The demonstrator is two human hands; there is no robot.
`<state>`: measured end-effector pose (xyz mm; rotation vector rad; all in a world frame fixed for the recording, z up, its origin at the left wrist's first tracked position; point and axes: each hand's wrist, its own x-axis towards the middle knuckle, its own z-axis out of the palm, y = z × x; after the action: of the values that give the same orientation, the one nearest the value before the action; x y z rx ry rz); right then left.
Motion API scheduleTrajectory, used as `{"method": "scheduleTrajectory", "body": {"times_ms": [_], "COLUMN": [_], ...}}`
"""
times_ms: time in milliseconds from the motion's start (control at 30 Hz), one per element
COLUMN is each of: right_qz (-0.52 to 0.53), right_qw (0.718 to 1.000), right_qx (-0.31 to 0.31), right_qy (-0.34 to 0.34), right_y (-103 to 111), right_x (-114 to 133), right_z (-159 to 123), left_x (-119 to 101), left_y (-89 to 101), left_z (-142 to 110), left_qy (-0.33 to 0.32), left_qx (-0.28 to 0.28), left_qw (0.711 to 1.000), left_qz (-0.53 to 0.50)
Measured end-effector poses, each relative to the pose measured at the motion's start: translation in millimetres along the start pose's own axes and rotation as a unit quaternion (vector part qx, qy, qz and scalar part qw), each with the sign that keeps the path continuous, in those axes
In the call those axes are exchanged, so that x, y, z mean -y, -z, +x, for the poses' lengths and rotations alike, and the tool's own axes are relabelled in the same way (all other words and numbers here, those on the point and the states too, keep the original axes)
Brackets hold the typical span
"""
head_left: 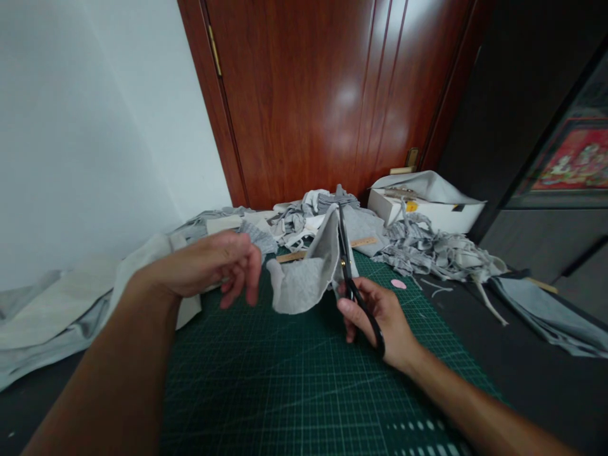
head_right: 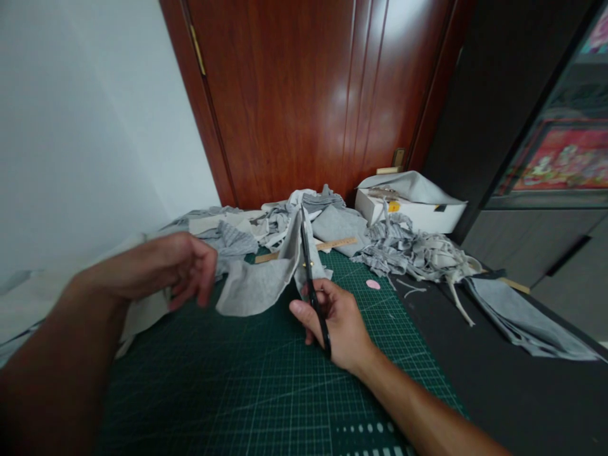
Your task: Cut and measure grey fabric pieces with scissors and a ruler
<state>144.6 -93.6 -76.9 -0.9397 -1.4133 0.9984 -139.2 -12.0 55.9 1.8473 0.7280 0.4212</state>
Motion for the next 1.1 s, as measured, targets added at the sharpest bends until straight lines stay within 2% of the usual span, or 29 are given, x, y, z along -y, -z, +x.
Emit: {"method": "scheduleTrajectory", "body": {"times_ms": [33, 100, 133, 167, 267, 367, 533, 733, 1100], "right_qz": [0.004, 0.008, 0.009, 0.009, 0.008, 0.008, 0.008, 0.02, 0.022], "right_qw": [1.0, 1.0, 1.0, 1.0, 1.0, 1.0, 1.0, 0.999, 0.999], "right_qx": [0.003, 0.01, 0.014, 0.018, 0.027, 0.028, 0.019, 0.022, 0.037], "right_qy": [-0.003, -0.004, -0.003, 0.0, 0.002, 0.001, -0.002, -0.012, -0.032], "right_y": [-1, -2, -3, -3, -4, -3, -1, -2, -1], "right_x": [0, -2, -2, -3, -5, -6, -9, -11, -12], "right_z": [0, -1, -2, -2, -3, -2, -2, -2, -4], "left_x": [-4, -7, -6, -3, 8, 15, 15, 14, 9], "left_y": [0.3, -8.4, -15.7, -23.7, -42.6, -46.8, -38.8, -35.6, -43.8], "left_z": [9, 36, 52, 67, 105, 122, 124, 127, 126], "left_qy": [-0.051, -0.143, -0.168, -0.176, -0.215, -0.237, -0.253, -0.274, -0.24], "left_qx": [-0.068, -0.229, -0.276, -0.289, -0.254, -0.215, -0.207, -0.251, -0.272], "left_qw": [0.996, 0.962, 0.946, 0.94, 0.939, 0.943, 0.944, 0.928, 0.93], "left_qz": [-0.019, -0.036, -0.035, -0.037, -0.085, -0.093, -0.054, 0.001, -0.057]}}
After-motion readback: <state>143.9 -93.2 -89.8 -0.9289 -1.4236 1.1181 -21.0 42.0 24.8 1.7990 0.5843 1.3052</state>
